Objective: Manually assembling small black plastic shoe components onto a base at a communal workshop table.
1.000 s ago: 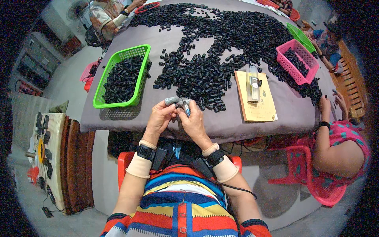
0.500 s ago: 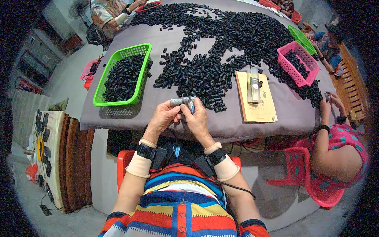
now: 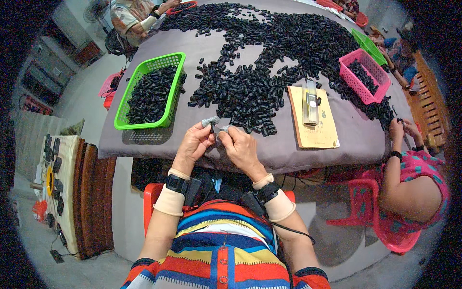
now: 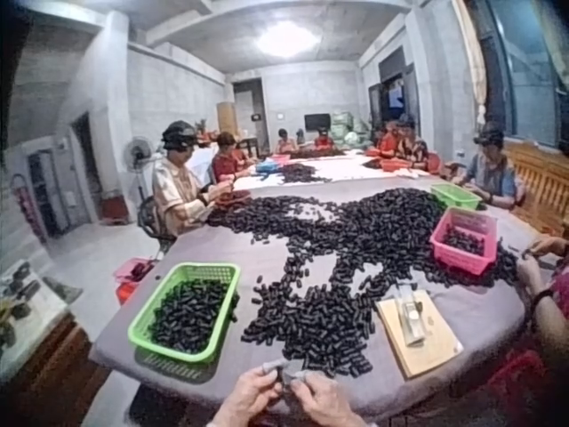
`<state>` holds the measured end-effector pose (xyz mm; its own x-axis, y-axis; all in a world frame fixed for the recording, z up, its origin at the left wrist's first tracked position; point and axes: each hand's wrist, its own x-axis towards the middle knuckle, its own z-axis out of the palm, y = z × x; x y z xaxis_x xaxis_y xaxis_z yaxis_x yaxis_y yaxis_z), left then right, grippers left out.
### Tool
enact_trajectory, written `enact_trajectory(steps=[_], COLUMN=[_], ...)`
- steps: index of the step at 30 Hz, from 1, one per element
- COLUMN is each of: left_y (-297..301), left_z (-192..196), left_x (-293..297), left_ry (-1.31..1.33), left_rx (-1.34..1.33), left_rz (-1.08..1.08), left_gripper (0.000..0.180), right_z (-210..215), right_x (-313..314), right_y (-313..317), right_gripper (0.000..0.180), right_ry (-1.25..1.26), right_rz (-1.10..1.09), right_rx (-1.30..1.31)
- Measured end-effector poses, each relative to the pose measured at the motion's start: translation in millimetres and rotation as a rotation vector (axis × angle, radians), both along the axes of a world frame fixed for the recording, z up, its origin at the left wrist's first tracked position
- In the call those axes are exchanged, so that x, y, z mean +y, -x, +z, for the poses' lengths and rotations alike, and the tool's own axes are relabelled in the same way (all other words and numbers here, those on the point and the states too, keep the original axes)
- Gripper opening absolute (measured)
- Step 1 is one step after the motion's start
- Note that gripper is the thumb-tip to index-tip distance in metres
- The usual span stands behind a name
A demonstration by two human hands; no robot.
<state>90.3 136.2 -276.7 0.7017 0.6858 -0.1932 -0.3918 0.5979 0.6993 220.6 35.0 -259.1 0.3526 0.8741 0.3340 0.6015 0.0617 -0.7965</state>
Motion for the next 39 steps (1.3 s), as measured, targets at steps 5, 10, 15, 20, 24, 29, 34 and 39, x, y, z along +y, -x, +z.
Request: enact_trajectory(steps=[5,10,15,20,24,29,34,39], left_y=[0.8,0.1,-0.1,1.5,4.6,4.6,2.6,2.2], left_z=[0.7,1.3,2.5,-0.9,-6.6,-8.0,-6.1,-5.8], left_x=[-0.7,-0.9,-1.9,0.5,4.3,5.4,4.2,4.5], left_ry=[-0.002,-0.007,-0.010,-0.028,-0.018,-0.021,-0.024,-0.006], left_rx=[0.020,0.010,0.029,0.004,-0.096,-0.082,-0.082,-0.058], left_rz=[0.004,-0.005,0.021,-0.006,-0.074,-0.086,-0.079,-0.067], left_gripper=[0.015,0.016,0.018,0.017,0.020,0.021,0.021,0.021], right_z=[-0.9,0.5,0.0,1.2,0.5,1.7,1.9,1.7], right_x=[2.7,3.4,1.5,0.8,2.4,1.8,3.0,3.6], right_y=[6.0,7.3,7.8,8.9,9.6,9.6,9.0,9.5], right_gripper=[0.020,0.018,0.018,0.018,0.017,0.018,0.019,0.017], right_ry=[-0.121,-0.136,-0.150,-0.160,-0.188,-0.124,-0.130,-0.138], right_rz=[-0.004,-0.011,-0.001,-0.003,-0.012,-0.021,-0.014,-0.011], right_rx=[-0.081,-0.079,-0.128,-0.117,-0.093,-0.112,-0.110,-0.117])
